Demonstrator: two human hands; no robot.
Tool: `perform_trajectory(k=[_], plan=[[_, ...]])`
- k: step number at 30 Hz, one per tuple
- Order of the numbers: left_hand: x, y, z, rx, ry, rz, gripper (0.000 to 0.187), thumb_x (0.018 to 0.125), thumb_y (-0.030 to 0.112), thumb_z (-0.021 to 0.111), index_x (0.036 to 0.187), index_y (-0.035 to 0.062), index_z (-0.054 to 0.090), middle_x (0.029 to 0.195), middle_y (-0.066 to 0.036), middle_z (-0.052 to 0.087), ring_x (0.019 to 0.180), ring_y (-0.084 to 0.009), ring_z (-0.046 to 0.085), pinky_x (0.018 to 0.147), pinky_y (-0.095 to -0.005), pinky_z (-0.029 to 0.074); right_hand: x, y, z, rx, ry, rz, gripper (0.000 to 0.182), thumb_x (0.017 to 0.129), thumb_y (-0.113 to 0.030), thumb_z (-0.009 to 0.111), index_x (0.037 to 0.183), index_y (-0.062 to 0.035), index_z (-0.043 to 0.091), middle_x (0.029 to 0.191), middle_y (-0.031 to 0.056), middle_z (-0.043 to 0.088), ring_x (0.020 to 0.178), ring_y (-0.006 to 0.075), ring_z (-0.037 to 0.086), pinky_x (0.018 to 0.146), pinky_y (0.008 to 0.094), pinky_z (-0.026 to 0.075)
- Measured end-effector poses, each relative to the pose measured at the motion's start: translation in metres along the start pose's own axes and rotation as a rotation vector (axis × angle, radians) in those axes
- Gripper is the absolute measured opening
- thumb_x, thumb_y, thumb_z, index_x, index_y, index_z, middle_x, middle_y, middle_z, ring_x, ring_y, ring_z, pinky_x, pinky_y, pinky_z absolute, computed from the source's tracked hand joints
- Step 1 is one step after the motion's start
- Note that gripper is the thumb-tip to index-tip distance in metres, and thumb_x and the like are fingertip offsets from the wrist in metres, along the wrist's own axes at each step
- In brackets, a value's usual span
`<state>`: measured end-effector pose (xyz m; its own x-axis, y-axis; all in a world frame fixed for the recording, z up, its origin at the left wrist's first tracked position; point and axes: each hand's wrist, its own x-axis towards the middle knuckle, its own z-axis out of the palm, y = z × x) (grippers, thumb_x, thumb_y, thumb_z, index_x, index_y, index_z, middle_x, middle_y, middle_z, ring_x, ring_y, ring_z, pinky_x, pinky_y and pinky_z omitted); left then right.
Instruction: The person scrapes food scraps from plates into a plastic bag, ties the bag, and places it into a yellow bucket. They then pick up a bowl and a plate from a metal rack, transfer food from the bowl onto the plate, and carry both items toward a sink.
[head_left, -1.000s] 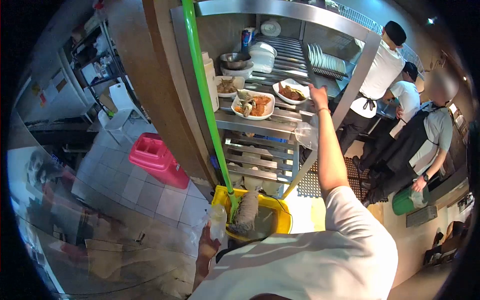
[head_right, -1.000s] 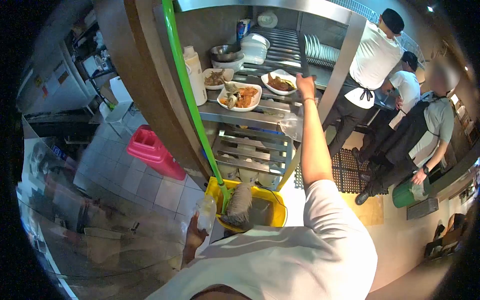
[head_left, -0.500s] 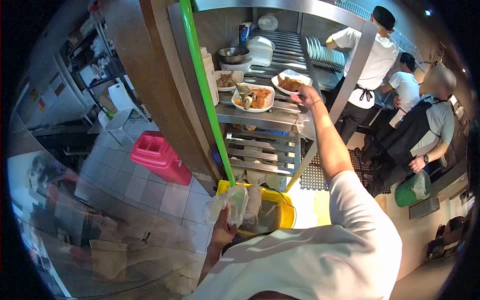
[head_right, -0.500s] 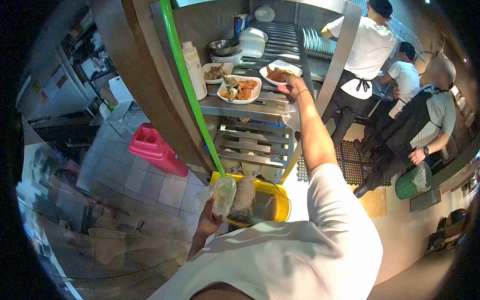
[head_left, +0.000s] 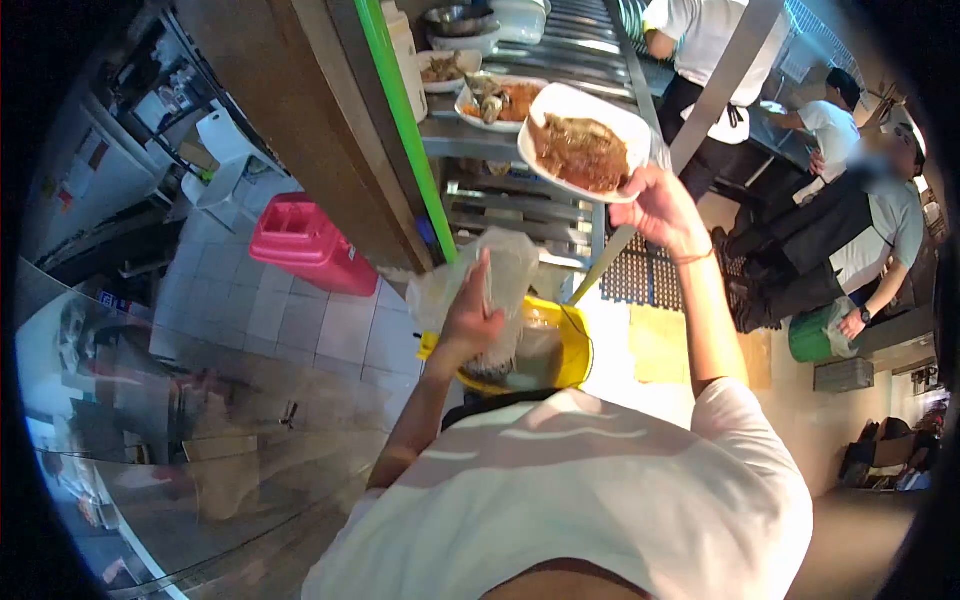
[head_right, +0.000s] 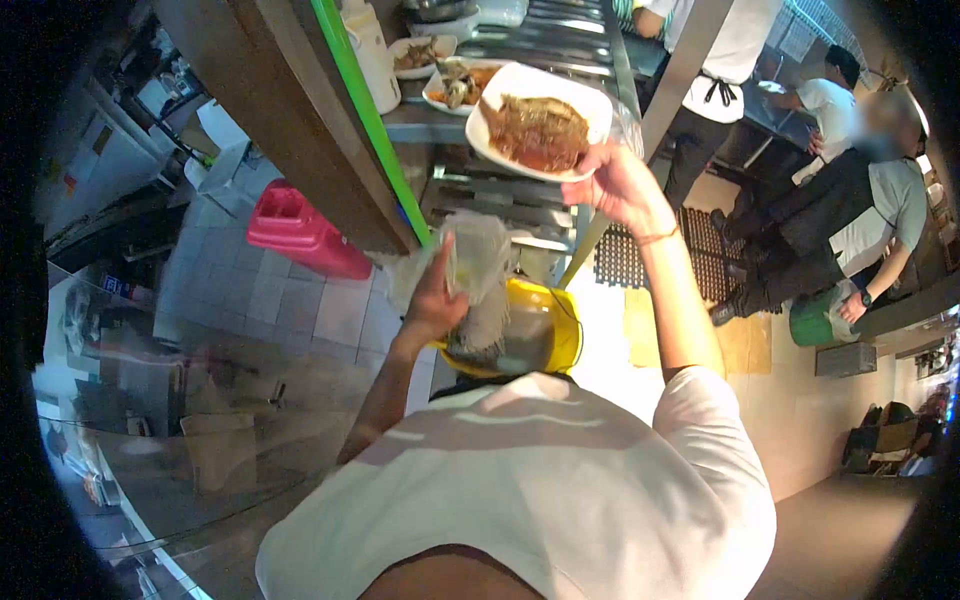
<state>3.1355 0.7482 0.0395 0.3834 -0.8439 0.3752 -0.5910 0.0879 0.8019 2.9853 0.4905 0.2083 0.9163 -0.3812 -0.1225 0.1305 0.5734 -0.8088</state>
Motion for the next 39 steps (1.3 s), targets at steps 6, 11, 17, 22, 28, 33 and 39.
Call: perform_trajectory(k=[6, 11, 17, 22, 28, 33, 39], plan=[[0.027, 0.04, -0.006, -0.144, -0.03, -0.247, 0.093, 0.07, -0.006, 0.055, 0.147, 0.009, 0.005, 0.15, -0.02, 0.017, 0.115, -0.0233, 0.049, 0.081, -0.03, 0.047, -0.027, 0.098, -0.008, -0.261, 0.249, 0.136, 0.057, 0.078, 0.003, 0.042, 0.131, -0.0053, 0.023, 0.083, 0.0203, 0.059, 0.048, 0.024, 0.061, 0.04, 0.0333, 0.055], [0.023, 0.033, 0.005, 0.151, -0.175, 0.003, 0.095, 0.069, -0.003, 0.057, 0.146, 0.0027, 0.002, 0.147, -0.026, 0.02, 0.129, -0.0337, 0.038, 0.095, -0.0347, 0.041, -0.022, 0.153, -0.014, -0.85, 0.239, 0.1, 0.063, 0.077, 0.001, 0.042, 0.137, -0.0025, 0.022, 0.081, 0.0159, 0.06, 0.047, 0.019, 0.06, 0.038, 0.0293, 0.051], [0.041, 0.042, 0.024, -0.117, -0.315, -0.037, 0.098, 0.071, 0.01, 0.066, 0.146, 0.0044, 0.002, 0.143, -0.028, 0.026, 0.132, -0.0389, 0.029, 0.106, -0.0389, 0.031, -0.006, 0.165, -0.007, -0.929, 0.033, 0.365, 0.059, 0.078, 0.0, 0.041, 0.134, 0.0004, 0.025, 0.077, 0.0161, 0.06, 0.045, 0.0174, 0.059, 0.036, 0.0289, 0.049], [0.056, 0.064, -0.01, -0.332, -0.316, -0.172, 0.093, 0.069, 0.001, 0.055, 0.148, 0.0096, 0.006, 0.138, -0.021, 0.039, 0.086, -0.021, 0.06, 0.077, -0.0315, 0.048, 0.006, 0.145, -0.001, -1.717, -0.022, -0.192, 0.047, 0.073, -0.003, 0.05, 0.118, -0.0003, 0.038, 0.076, 0.0249, 0.061, 0.069, 0.0395, 0.063, 0.06, 0.0453, 0.051], [0.069, 0.058, -0.029, -0.371, -0.188, -0.083, 0.096, 0.066, -0.006, 0.052, 0.148, 0.0138, 0.007, 0.14, -0.013, 0.04, 0.066, -0.0087, 0.05, 0.057, -0.0225, 0.044, 0.018, 0.116, 0.054, -2.107, 0.001, -0.088, 0.026, 0.076, -0.016, 0.056, 0.098, -0.0035, 0.058, 0.088, 0.0257, 0.062, 0.087, 0.0421, 0.06, 0.075, 0.0491, 0.047], [0.076, 0.037, -0.004, -0.412, -0.05, 0.153, 0.097, 0.065, -0.009, 0.053, 0.148, 0.0126, 0.008, 0.149, -0.018, 0.024, 0.106, -0.0203, 0.051, 0.079, -0.0254, 0.045, 0.016, 0.137, 0.026, -2.19, -0.021, -0.341, 0.018, 0.078, -0.018, 0.054, 0.084, -0.0053, 0.063, 0.08, 0.0215, 0.063, 0.076, 0.0384, 0.062, 0.069, 0.0475, 0.048], [0.081, 0.041, -0.014, -0.372, 0.03, 0.105, 0.094, 0.068, -0.01, 0.05, 0.148, 0.0136, 0.008, 0.15, -0.018, 0.023, 0.119, -0.0206, 0.048, 0.084, -0.0239, 0.044, 0.031, 0.124, 0.045, -2.209, -0.096, -0.48, 0.016, 0.072, -0.021, 0.057, 0.072, -0.0069, 0.064, 0.073, 0.0175, 0.062, 0.068, 0.0374, 0.061, 0.062, 0.046, 0.048]])
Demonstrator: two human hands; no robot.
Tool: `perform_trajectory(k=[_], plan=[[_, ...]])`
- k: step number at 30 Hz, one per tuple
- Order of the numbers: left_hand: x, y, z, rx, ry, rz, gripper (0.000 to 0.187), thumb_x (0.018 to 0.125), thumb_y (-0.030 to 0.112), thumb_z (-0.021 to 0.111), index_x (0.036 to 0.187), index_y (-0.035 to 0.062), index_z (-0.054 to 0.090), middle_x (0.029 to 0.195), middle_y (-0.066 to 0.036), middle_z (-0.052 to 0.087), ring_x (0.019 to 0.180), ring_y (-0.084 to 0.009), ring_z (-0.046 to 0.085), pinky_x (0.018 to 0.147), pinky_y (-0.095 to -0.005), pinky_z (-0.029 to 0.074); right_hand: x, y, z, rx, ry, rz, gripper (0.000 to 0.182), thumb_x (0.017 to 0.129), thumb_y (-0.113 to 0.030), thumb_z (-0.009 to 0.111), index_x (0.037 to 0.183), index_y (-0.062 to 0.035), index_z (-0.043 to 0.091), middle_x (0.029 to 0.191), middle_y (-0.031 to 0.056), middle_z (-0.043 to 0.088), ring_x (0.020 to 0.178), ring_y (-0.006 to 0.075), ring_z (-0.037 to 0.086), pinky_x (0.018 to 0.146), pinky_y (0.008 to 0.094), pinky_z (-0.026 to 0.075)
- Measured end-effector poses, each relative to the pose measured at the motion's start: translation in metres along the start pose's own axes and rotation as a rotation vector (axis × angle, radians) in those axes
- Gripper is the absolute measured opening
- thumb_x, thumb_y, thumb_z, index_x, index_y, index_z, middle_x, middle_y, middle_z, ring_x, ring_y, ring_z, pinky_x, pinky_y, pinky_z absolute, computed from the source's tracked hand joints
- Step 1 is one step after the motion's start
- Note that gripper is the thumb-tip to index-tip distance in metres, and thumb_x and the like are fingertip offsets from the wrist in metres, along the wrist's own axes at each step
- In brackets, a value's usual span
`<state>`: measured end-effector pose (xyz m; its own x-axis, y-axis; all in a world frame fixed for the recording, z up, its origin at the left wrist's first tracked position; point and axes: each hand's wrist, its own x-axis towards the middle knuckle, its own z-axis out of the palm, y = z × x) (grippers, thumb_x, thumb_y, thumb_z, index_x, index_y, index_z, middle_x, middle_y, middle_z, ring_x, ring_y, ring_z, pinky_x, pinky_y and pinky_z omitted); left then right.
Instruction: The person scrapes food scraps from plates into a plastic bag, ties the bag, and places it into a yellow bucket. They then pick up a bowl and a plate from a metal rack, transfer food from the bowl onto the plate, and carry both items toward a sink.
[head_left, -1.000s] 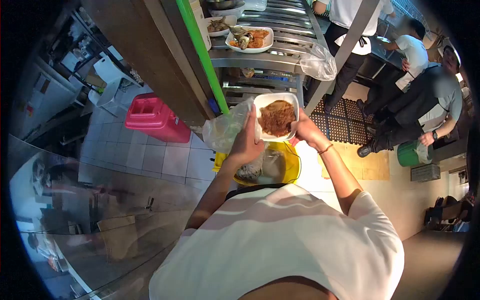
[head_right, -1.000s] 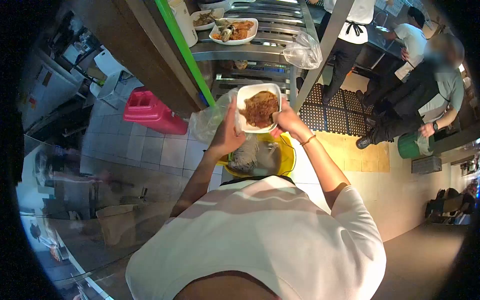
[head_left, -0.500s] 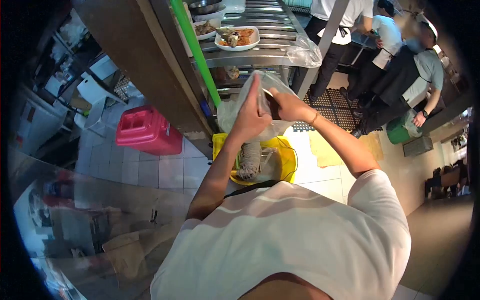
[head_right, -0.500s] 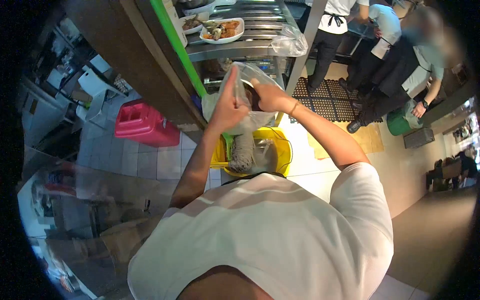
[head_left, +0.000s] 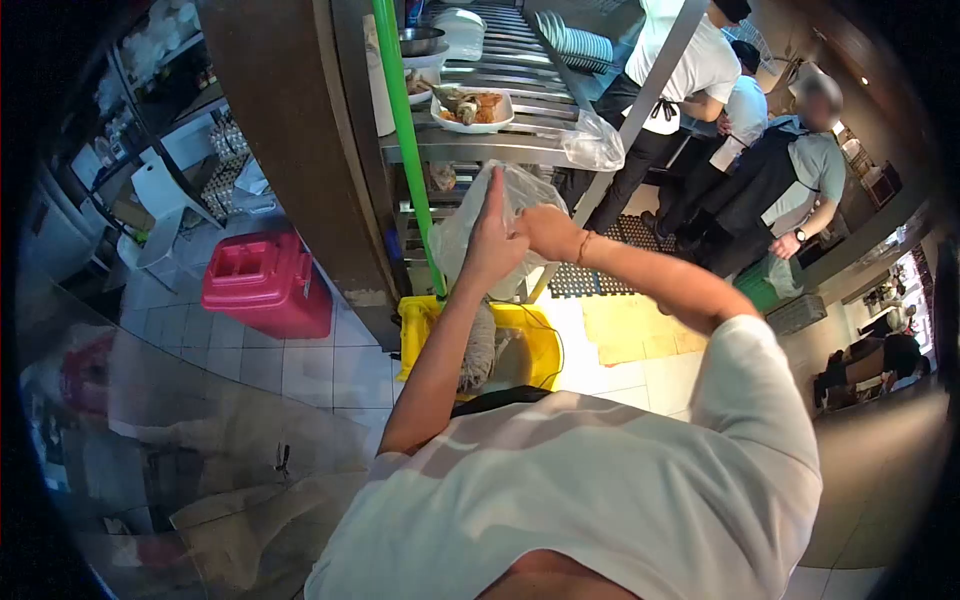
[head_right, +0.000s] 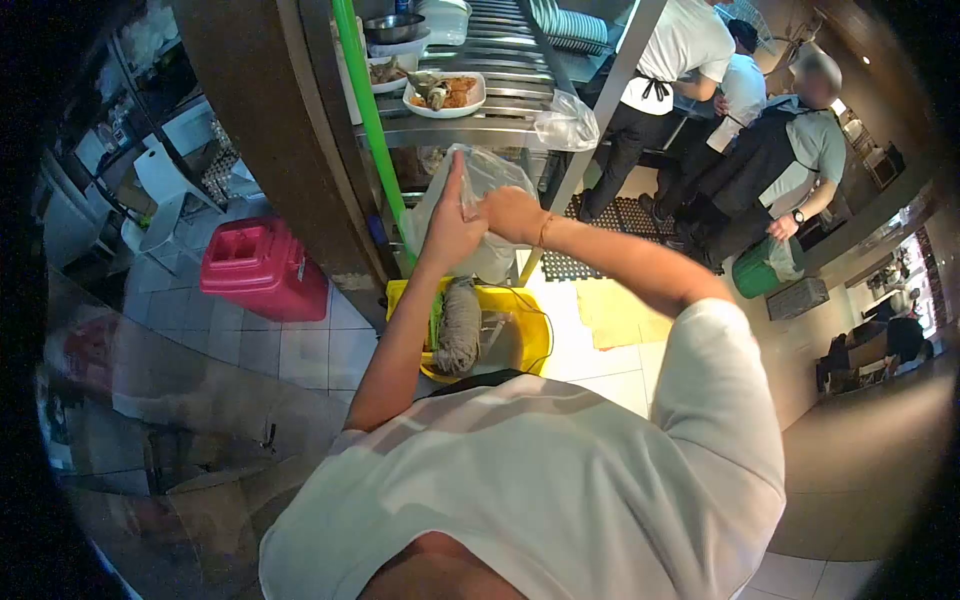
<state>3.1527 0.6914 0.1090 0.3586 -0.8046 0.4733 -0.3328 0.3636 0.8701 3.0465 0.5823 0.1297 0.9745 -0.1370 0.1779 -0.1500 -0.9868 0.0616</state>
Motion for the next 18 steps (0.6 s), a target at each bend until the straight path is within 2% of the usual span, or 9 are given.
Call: perform_trajectory(k=[3, 4, 5, 7, 9, 11, 12, 14, 18], plan=[[0.001, 0.005, 0.006, 0.186, 0.04, 0.106, 0.096, 0.066, -0.007, 0.052, 0.148, 0.0135, 0.007, 0.149, -0.019, 0.025, 0.119, -0.0236, 0.049, 0.088, -0.0274, 0.044, -0.001, 0.0, -0.015, -0.017, -0.1, 0.002, 0.015, 0.07, -0.021, 0.057, 0.068, -0.0072, 0.063, 0.07, 0.0165, 0.062, 0.068, 0.037, 0.061, 0.062, 0.0463, 0.048], [0.002, 0.019, 0.004, 0.101, -0.017, -0.024, 0.096, 0.065, -0.004, 0.052, 0.148, 0.0115, 0.006, 0.148, -0.019, 0.025, 0.123, -0.0261, 0.046, 0.094, -0.0299, 0.041, -0.004, 0.006, 0.001, -0.02, 0.054, 0.0, 0.017, 0.07, -0.023, 0.058, 0.066, -0.0063, 0.061, 0.067, 0.0172, 0.061, 0.065, 0.0386, 0.059, 0.06, 0.0468, 0.047], [0.001, 0.018, 0.01, 0.089, -0.006, -0.025, 0.096, 0.065, -0.004, 0.052, 0.148, 0.0115, 0.006, 0.148, -0.019, 0.025, 0.123, -0.0261, 0.046, 0.094, -0.0299, 0.041, -0.012, 0.014, 0.017, -0.029, 0.041, -0.006, 0.017, 0.07, -0.023, 0.058, 0.066, -0.0063, 0.061, 0.067, 0.0172, 0.061, 0.065, 0.0386, 0.059, 0.06, 0.0468, 0.047], [0.003, 0.019, 0.015, 0.103, -0.018, -0.006, 0.096, 0.065, -0.003, 0.051, 0.148, 0.012, 0.007, 0.148, -0.02, 0.025, 0.123, -0.026, 0.046, 0.095, -0.0298, 0.04, -0.014, 0.012, 0.018, -0.011, 0.057, -0.151, 0.017, 0.073, -0.022, 0.057, 0.08, -0.0084, 0.063, 0.073, 0.0157, 0.063, 0.068, 0.0349, 0.062, 0.059, 0.0448, 0.048], [0.005, 0.02, 0.017, 0.004, -0.046, -0.034, 0.095, 0.065, -0.003, 0.051, 0.148, 0.0107, 0.007, 0.148, -0.02, 0.024, 0.128, -0.0258, 0.041, 0.098, -0.0292, 0.037, -0.013, 0.018, 0.015, 0.073, -0.034, -0.055, 0.015, 0.07, -0.021, 0.058, 0.073, -0.0063, 0.063, 0.071, 0.0159, 0.063, 0.068, 0.0341, 0.063, 0.06, 0.044, 0.049], [0.0, 0.021, 0.021, 0.054, 0.017, 0.081, 0.094, 0.065, -0.004, 0.05, 0.147, 0.0087, 0.006, 0.149, -0.021, 0.023, 0.133, -0.0266, 0.034, 0.102, -0.0289, 0.033, -0.009, 0.02, 0.018, -0.039, -0.032, 0.206, 0.016, 0.069, -0.019, 0.058, 0.063, -0.005, 0.061, 0.067, 0.0166, 0.062, 0.069, 0.034, 0.063, 0.062, 0.0432, 0.049], [-0.002, 0.028, 0.018, -0.011, -0.029, 0.022, 0.093, 0.065, -0.004, 0.05, 0.147, 0.0071, 0.006, 0.149, -0.022, 0.021, 0.136, -0.0281, 0.027, 0.106, -0.0293, 0.027, -0.009, 0.031, 0.023, -0.049, -0.034, 0.201, 0.016, 0.069, -0.019, 0.058, 0.063, -0.005, 0.061, 0.067, 0.0166, 0.062, 0.069, 0.034, 0.063, 0.062, 0.0432, 0.049], [-0.004, 0.021, 0.026, 0.003, -0.037, 0.013, 0.094, 0.065, -0.003, 0.05, 0.147, 0.0077, 0.006, 0.148, -0.022, 0.022, 0.136, -0.0287, 0.027, 0.106, -0.0295, 0.027, -0.022, 0.043, 0.046, -0.033, -0.029, -0.103, 0.017, 0.068, -0.018, 0.059, 0.057, -0.0045, 0.061, 0.065, 0.0178, 0.061, 0.068, 0.0339, 0.063, 0.062, 0.0427, 0.05], [-0.001, 0.02, 0.022, 0.005, -0.076, -0.101, 0.096, 0.064, -0.003, 0.052, 0.147, 0.0094, 0.007, 0.147, -0.023, 0.025, 0.136, -0.0277, 0.028, 0.106, -0.0296, 0.028, -0.018, 0.025, 0.011, -0.196, -0.046, 0.065, 0.014, 0.067, -0.017, 0.06, 0.06, -0.0046, 0.062, 0.065, 0.0178, 0.062, 0.067, 0.034, 0.063, 0.061, 0.0431, 0.05]])
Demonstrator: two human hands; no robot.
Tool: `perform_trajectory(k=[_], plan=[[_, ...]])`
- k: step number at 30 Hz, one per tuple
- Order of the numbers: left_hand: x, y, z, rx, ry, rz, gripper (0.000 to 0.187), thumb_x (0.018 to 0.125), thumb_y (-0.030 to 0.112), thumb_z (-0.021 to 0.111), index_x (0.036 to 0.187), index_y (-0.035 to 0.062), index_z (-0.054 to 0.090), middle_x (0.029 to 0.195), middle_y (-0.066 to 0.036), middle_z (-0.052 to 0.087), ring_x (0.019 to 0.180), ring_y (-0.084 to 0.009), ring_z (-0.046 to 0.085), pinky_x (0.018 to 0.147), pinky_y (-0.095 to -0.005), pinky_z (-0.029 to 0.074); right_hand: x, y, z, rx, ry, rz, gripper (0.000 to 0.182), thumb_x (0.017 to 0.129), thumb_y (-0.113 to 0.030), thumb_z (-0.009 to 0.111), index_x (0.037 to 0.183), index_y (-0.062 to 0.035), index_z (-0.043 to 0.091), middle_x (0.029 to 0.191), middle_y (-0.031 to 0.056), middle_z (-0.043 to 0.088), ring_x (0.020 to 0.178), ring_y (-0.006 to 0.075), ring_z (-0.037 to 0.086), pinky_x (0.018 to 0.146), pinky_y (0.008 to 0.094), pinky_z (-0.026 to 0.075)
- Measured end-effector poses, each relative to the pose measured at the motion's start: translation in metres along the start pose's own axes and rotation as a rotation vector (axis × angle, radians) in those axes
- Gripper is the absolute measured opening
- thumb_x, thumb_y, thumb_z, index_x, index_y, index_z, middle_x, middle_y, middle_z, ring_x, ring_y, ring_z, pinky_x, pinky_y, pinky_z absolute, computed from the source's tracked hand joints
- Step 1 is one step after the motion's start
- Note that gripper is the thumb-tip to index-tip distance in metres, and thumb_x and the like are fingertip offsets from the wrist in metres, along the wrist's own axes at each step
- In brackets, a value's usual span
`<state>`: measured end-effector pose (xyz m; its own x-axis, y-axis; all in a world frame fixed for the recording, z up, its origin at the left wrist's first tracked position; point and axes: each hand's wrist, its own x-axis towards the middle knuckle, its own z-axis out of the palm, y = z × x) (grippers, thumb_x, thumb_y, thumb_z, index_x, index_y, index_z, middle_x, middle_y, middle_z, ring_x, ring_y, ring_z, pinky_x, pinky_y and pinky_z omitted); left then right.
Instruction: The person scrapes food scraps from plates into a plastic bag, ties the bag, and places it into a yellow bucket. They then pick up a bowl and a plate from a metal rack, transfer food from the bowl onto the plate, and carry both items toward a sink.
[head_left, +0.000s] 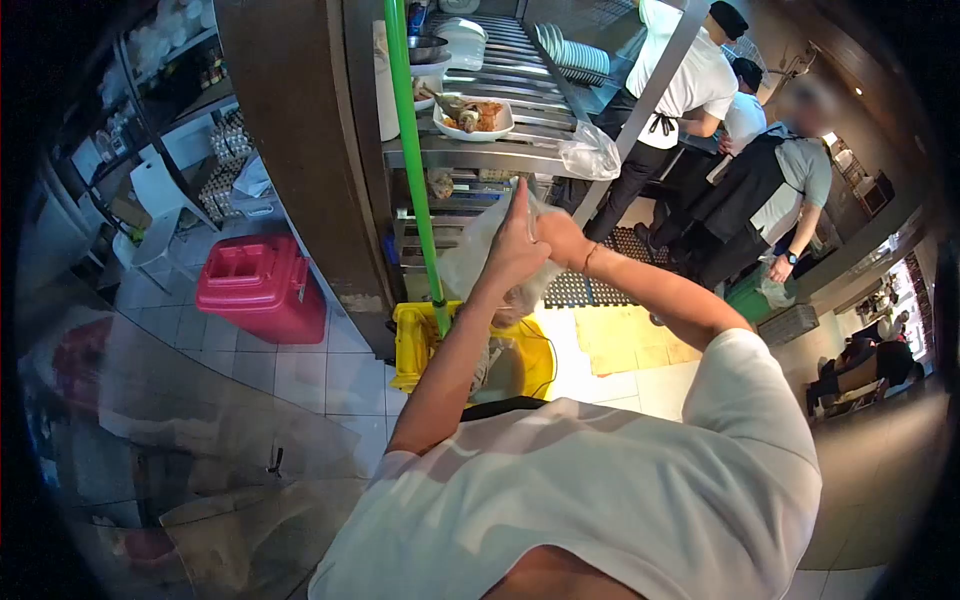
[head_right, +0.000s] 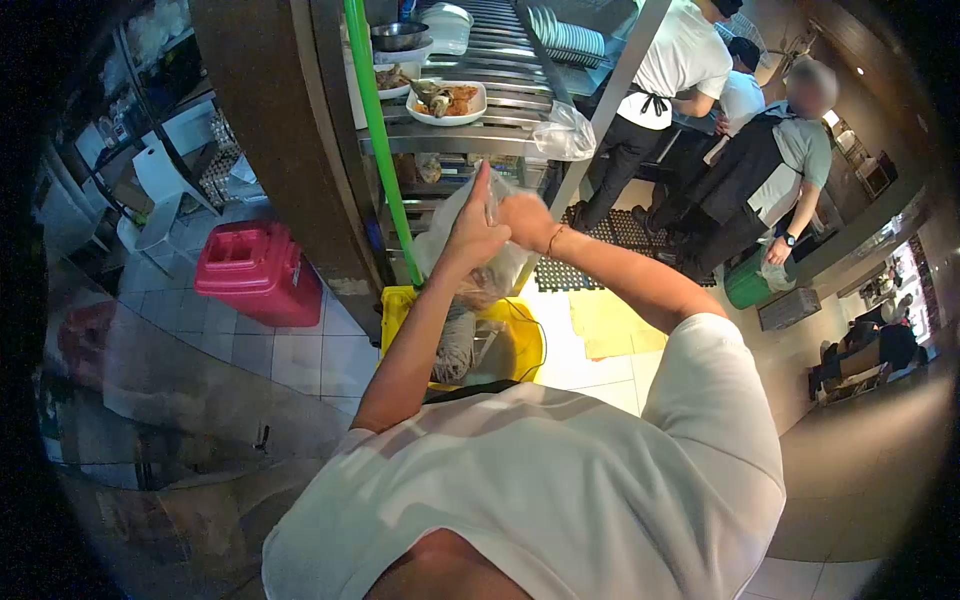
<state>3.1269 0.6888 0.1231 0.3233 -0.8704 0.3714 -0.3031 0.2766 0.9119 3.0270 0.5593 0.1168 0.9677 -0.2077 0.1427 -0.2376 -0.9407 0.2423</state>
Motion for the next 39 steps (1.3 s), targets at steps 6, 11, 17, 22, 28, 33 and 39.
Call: perform_trajectory(k=[6, 11, 17, 22, 28, 33, 39], plan=[[0.0, -0.022, -0.001, -0.014, -0.013, 0.0, 0.097, 0.066, 0.003, 0.061, 0.146, 0.005, 0.006, 0.144, -0.025, 0.027, 0.133, -0.0337, 0.031, 0.106, -0.0348, 0.031, 0.001, -0.009, -0.024, -0.026, 0.024, 0.065, 0.029, 0.065, -0.01, 0.06, 0.093, -0.0031, 0.058, 0.066, 0.016, 0.061, 0.063, 0.0363, 0.062, 0.055, 0.0448, 0.049], [0.005, -0.039, -0.015, -0.007, 0.006, -0.012, 0.099, 0.066, 0.005, 0.066, 0.146, 0.0038, 0.007, 0.143, -0.025, 0.029, 0.133, -0.0332, 0.032, 0.106, -0.035, 0.031, -0.023, -0.011, -0.059, 0.029, 0.019, 0.118, 0.049, 0.067, -0.005, 0.058, 0.115, -0.0089, 0.048, 0.072, 0.017, 0.063, 0.065, 0.0366, 0.062, 0.056, 0.0458, 0.049], [0.001, -0.026, -0.027, 0.151, -0.013, -0.125, 0.1, 0.066, 0.005, 0.065, 0.145, 0.0035, 0.005, 0.144, -0.025, 0.027, 0.131, -0.0332, 0.035, 0.105, -0.0346, 0.032, -0.055, -0.016, -0.053, 0.286, 0.236, 0.46, 0.054, 0.068, 0.001, 0.056, 0.119, -0.011, 0.042, 0.08, 0.021, 0.063, 0.074, 0.0433, 0.06, 0.065, 0.049, 0.05], [-0.009, -0.051, -0.023, 0.153, -0.047, -0.162, 0.1, 0.066, 0.004, 0.063, 0.146, 0.0061, 0.002, 0.146, -0.025, 0.023, 0.132, -0.0329, 0.034, 0.103, -0.0335, 0.033, -0.078, -0.013, 0.036, 0.982, 0.411, 0.908, 0.038, 0.078, -0.001, 0.052, 0.116, -0.0032, 0.047, 0.086, 0.0166, 0.063, 0.067, 0.0285, 0.062, 0.058, 0.0378, 0.049], [-0.048, -0.071, -0.025, 0.075, -0.069, -0.292, 0.099, 0.067, -0.005, 0.055, 0.147, 0.008, -0.001, 0.146, -0.024, 0.025, 0.134, -0.0313, 0.031, 0.106, -0.032, 0.028, -0.097, -0.017, 0.092, 1.932, 0.321, 1.258, 0.033, 0.076, 0.004, 0.048, 0.107, -0.0055, 0.048, 0.07, 0.0054, 0.056, 0.035, 0.0102, 0.04, 0.027, 0.0244, 0.032], [-0.102, -0.085, -0.021, 0.045, -0.045, -0.487, 0.094, 0.071, -0.004, 0.054, 0.148, 0.0095, 0.002, 0.146, -0.019, 0.026, 0.124, -0.0239, 0.042, 0.091, -0.027, 0.041, -0.037, 0.027, 0.233, 1.957, 0.148, 1.351, 0.034, 0.075, 0.006, 0.049, 0.106, -0.0042, 0.041, 0.066, 0.008, 0.052, 0.036, 0.0147, 0.042, 0.029, 0.0301, 0.033], [-0.147, -0.038, -0.006, 0.016, 0.145, -0.546, 0.084, 0.075, -0.009, 0.045, 0.148, 0.0085, 0.006, 0.151, -0.013, 0.019, 0.128, -0.0198, 0.037, 0.086, -0.0241, 0.044, 0.032, 0.057, 0.365, 1.771, 0.222, 1.483, 0.041, 0.078, 0.001, 0.05, 0.113, -0.0103, 0.032, 0.067, 0.013, 0.054, 0.037, 0.0181, 0.048, 0.028, 0.0318, 0.037]])
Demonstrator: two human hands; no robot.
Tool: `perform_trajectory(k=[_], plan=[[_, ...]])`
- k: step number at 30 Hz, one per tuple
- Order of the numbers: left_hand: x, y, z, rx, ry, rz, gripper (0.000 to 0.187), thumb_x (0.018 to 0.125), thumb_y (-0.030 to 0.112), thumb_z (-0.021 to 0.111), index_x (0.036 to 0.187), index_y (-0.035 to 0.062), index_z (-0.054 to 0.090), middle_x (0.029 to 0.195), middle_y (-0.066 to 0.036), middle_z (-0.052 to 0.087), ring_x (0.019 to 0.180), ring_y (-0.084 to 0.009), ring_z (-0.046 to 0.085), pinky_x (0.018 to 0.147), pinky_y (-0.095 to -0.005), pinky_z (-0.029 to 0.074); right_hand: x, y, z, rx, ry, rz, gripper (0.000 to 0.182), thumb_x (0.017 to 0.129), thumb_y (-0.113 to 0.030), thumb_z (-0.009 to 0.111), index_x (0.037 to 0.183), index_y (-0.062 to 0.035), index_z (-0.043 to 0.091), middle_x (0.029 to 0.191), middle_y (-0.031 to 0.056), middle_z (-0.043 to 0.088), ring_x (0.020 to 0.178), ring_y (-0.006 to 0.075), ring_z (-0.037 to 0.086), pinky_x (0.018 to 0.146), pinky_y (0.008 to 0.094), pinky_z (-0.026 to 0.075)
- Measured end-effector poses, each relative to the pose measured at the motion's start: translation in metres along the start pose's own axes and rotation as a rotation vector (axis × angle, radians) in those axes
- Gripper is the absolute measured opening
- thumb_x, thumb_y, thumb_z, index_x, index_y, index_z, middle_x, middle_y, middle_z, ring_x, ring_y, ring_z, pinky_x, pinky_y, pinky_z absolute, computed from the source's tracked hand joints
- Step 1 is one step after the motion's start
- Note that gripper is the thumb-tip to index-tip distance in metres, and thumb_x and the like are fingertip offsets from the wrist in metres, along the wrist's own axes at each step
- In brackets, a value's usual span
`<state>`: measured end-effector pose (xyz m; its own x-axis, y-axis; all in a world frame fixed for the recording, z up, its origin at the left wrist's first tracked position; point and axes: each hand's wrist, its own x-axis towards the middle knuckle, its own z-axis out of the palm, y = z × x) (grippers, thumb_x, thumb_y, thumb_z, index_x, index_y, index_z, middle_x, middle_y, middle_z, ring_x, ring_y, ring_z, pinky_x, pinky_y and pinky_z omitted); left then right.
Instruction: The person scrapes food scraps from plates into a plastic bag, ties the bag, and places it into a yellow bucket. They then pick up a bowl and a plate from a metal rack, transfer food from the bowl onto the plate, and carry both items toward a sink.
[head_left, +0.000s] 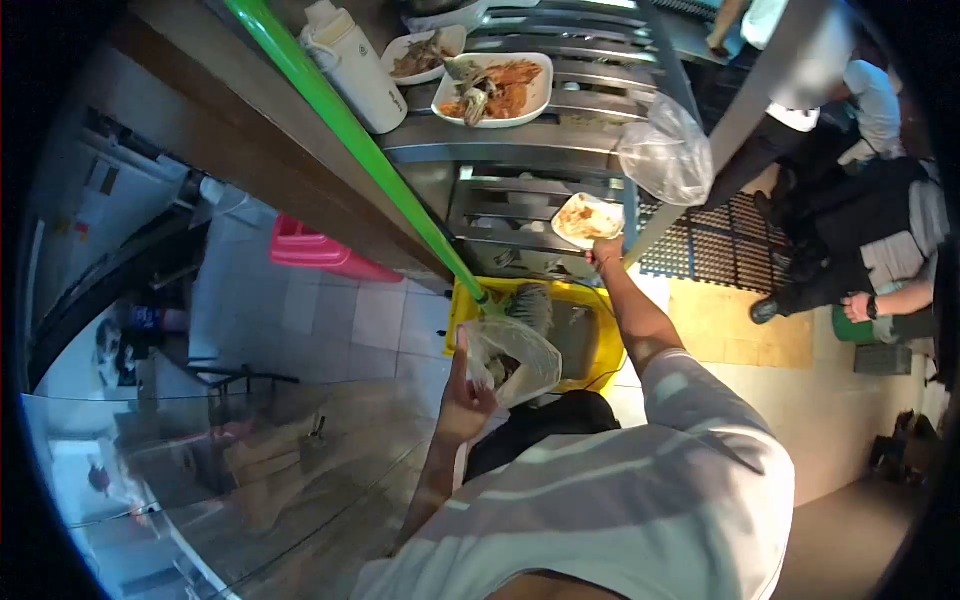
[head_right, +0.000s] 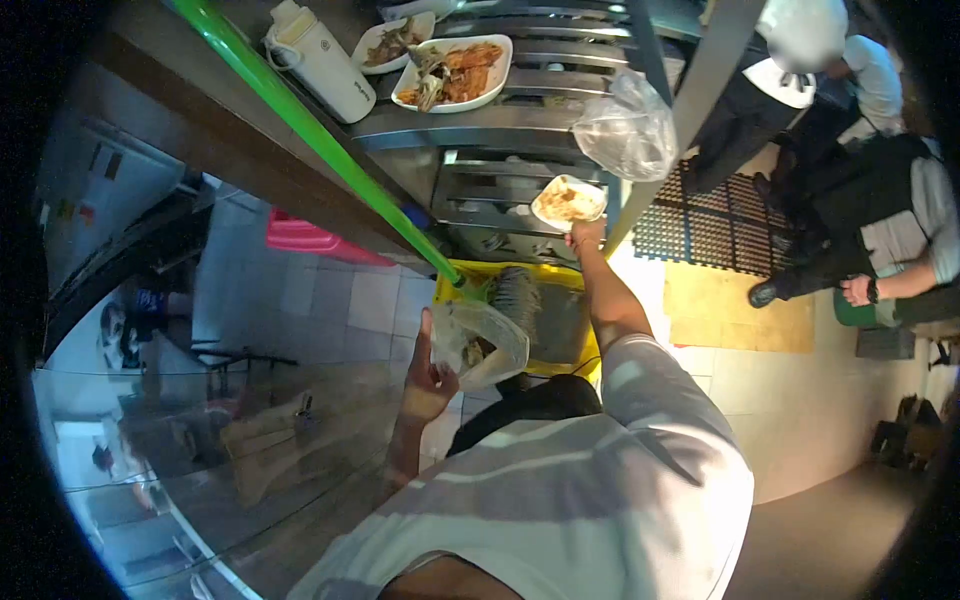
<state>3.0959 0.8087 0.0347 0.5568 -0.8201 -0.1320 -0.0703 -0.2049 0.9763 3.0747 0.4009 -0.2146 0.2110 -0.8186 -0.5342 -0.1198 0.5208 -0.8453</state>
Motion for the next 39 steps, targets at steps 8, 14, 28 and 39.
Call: perform_trajectory(k=[8, 14, 28, 39], plan=[[-0.016, 0.063, 0.019, -0.051, 0.285, -0.068, 0.085, 0.07, -0.017, 0.039, 0.147, 0.0048, 0.01, 0.152, -0.01, 0.017, 0.137, -0.0227, 0.023, 0.104, -0.0275, 0.029, 0.005, -0.023, -0.003, -0.057, -0.008, 0.005, 0.037, 0.079, -0.013, 0.06, 0.11, -0.0086, 0.041, 0.075, 0.0111, 0.056, 0.044, 0.0189, 0.051, 0.034, 0.0331, 0.042], [-0.003, 0.062, 0.011, -0.212, 0.208, 0.115, 0.086, 0.066, -0.016, 0.039, 0.146, 0.0019, 0.012, 0.149, -0.013, 0.023, 0.136, -0.0245, 0.026, 0.107, -0.0294, 0.024, -0.063, -0.004, -0.053, -0.175, -0.2, 0.081, 0.053, 0.08, -0.057, 0.06, 0.09, -0.0055, 0.052, 0.067, 0.0063, 0.051, 0.047, 0.0192, 0.05, 0.038, 0.0343, 0.042], [0.004, 0.054, -0.029, -0.27, -0.148, 0.294, 0.088, 0.066, -0.014, 0.04, 0.146, 0.0003, 0.005, 0.147, -0.015, 0.021, 0.135, -0.0232, 0.026, 0.108, -0.0326, 0.028, 0.1, -0.144, -0.121, -0.021, -0.146, 0.179, 0.069, 0.074, -0.072, 0.044, 0.107, -0.0137, 0.06, 0.094, 0.0096, 0.064, 0.091, 0.0357, 0.053, 0.079, 0.0719, 0.026], [-0.021, 0.02, -0.057, -0.215, -0.149, 0.197, 0.085, 0.071, -0.011, 0.043, 0.143, -0.0063, -0.001, 0.149, -0.016, 0.015, 0.138, -0.0216, 0.018, 0.111, -0.0321, 0.017, -0.024, -0.157, -0.107, 0.424, -0.243, 0.179, 0.047, 0.082, -0.047, 0.041, 0.111, -0.0153, 0.059, 0.133, 0.0037, 0.046, 0.125, 0.0426, 0.031, 0.091, 0.0761, 0.003]])
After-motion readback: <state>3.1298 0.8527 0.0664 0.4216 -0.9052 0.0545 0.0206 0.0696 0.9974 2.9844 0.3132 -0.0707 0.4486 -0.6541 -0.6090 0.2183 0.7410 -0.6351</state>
